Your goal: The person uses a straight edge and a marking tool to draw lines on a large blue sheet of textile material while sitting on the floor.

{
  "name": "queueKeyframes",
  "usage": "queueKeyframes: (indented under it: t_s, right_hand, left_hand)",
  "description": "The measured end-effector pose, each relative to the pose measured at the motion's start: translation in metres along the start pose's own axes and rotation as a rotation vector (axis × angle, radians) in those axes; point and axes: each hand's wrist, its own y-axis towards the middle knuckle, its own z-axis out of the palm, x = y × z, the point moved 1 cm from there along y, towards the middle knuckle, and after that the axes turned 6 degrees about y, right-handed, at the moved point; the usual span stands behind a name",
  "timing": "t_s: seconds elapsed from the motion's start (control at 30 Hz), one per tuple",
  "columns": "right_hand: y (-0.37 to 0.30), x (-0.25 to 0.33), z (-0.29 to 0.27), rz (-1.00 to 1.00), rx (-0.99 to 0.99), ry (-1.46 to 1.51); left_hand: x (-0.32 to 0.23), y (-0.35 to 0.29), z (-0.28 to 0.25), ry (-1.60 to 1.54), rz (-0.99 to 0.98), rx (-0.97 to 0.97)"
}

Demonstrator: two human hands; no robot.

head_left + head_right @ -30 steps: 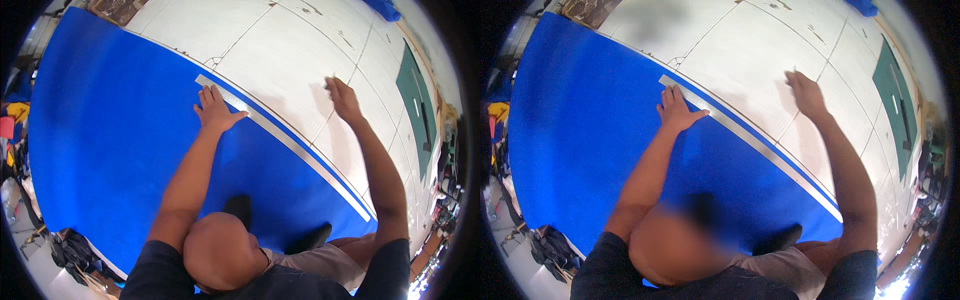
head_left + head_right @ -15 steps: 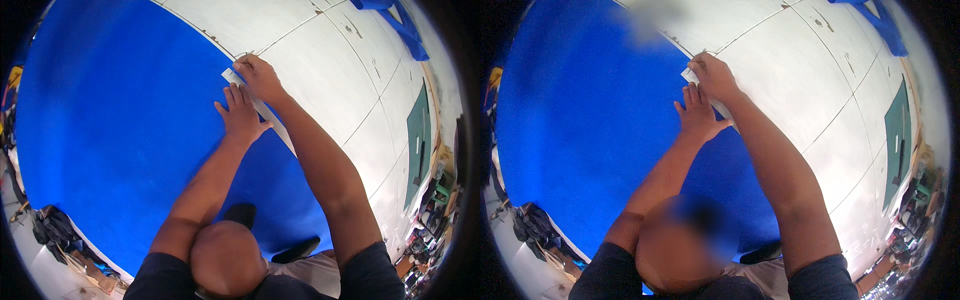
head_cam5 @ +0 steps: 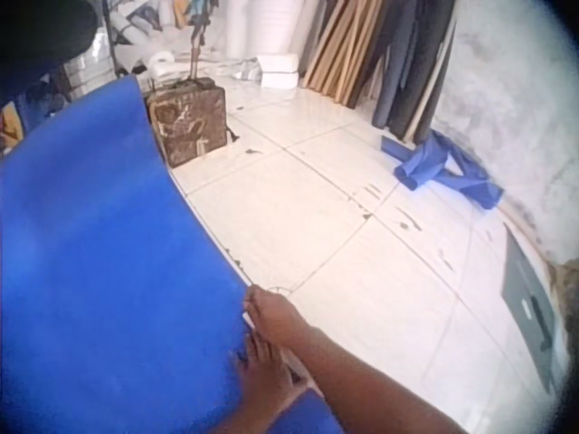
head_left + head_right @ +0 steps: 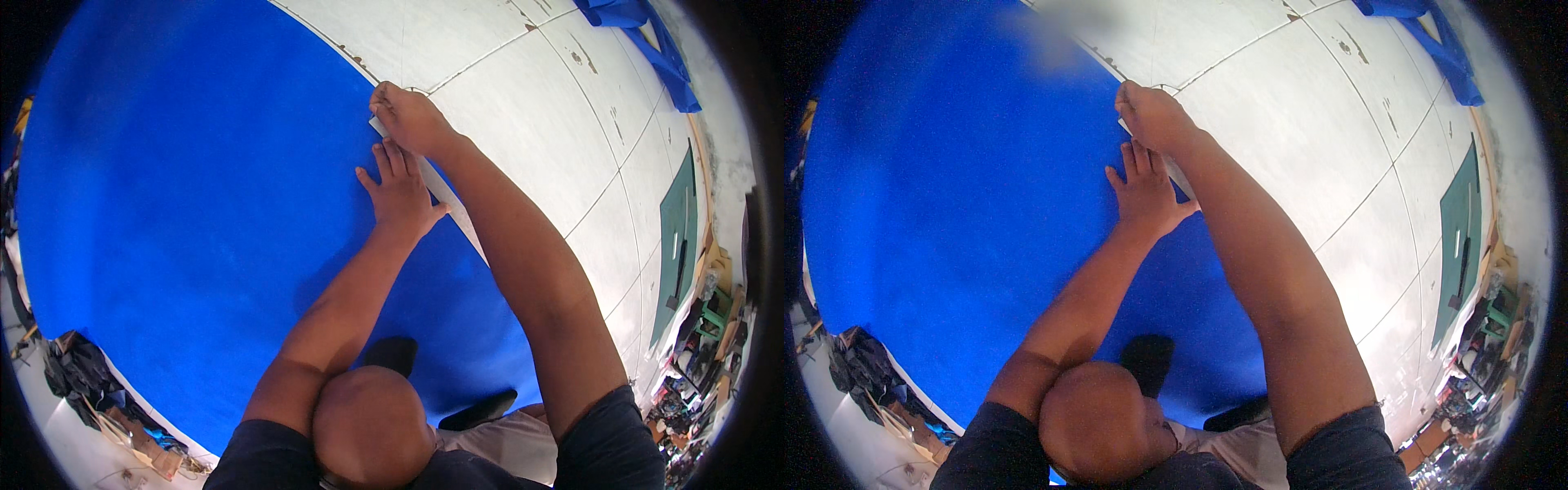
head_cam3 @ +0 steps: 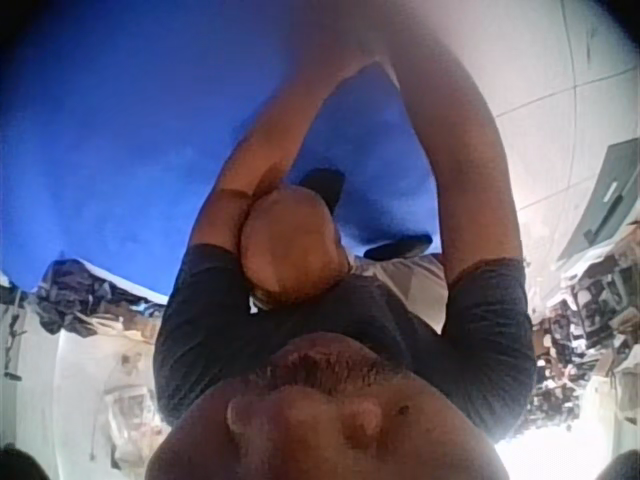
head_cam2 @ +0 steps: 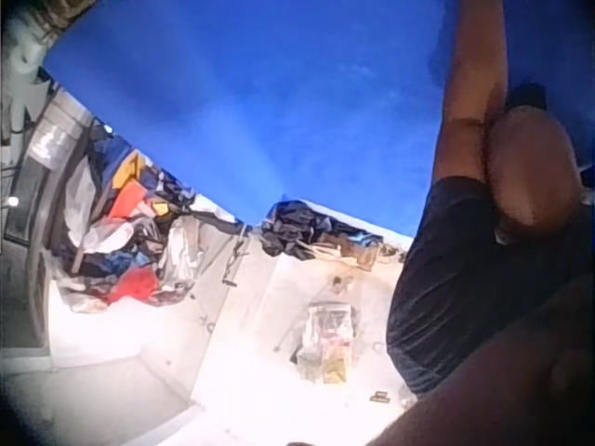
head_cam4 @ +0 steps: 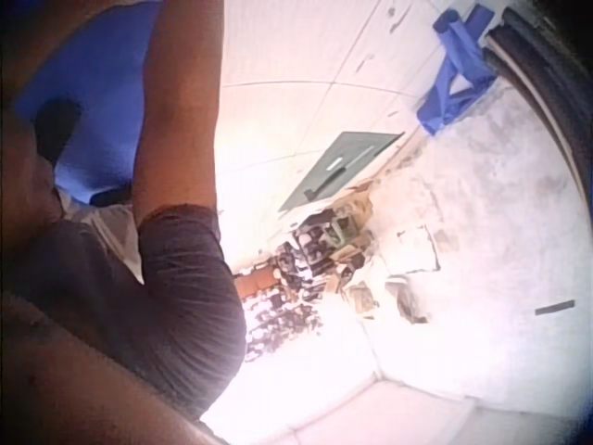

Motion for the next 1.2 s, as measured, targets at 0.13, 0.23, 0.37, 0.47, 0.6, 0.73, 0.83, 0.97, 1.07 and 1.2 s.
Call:
queueKeyframes:
  t_s: [0.13,0.23,0.37,0.47,0.6,0.73,0.83,0.97,1.07,1.2]
  right_hand:
    - [0.003,0.002,0.000,-0.001,-0.031,-0.102]
    - [0.000,0.000,-0.002,0.011,-0.001,-0.058]
    - [-0.001,-0.006,-0.005,-0.044,0.010,-0.071]
    - [-0.001,-0.004,-0.005,0.033,-0.053,-0.029]
    - [-0.003,-0.008,-0.008,0.015,-0.073,-0.013]
    - [-0.009,-0.011,-0.010,-0.003,-0.080,-0.016]
    - [-0.023,-0.016,-0.012,-0.057,-0.024,-0.123]
    - [-0.081,-0.032,-0.026,-0.044,0.046,-0.203]
    - [-0.148,-0.048,-0.045,-0.008,0.125,-0.201]
    - [-0.240,-0.060,-0.073,-0.036,0.243,-0.189]
  left_hand:
    - [0.003,-0.001,0.000,-0.015,-0.011,-0.007]
    - [0.001,-0.001,-0.005,-0.037,-0.007,0.011]
    - [0.000,-0.002,-0.005,-0.044,-0.017,0.018]
    - [0.001,-0.002,-0.003,-0.045,-0.021,0.005]
    - [0.000,-0.002,-0.002,-0.042,-0.033,-0.021]
    - [-0.001,-0.002,-0.003,-0.043,-0.023,-0.031]
    - [-0.001,-0.002,-0.003,-0.051,-0.022,-0.039]
    - [0.001,-0.002,0.004,-0.056,-0.022,-0.075]
    - [0.000,0.000,0.002,-0.074,-0.034,-0.072]
    - [0.001,-0.004,-0.003,-0.068,-0.048,-0.050]
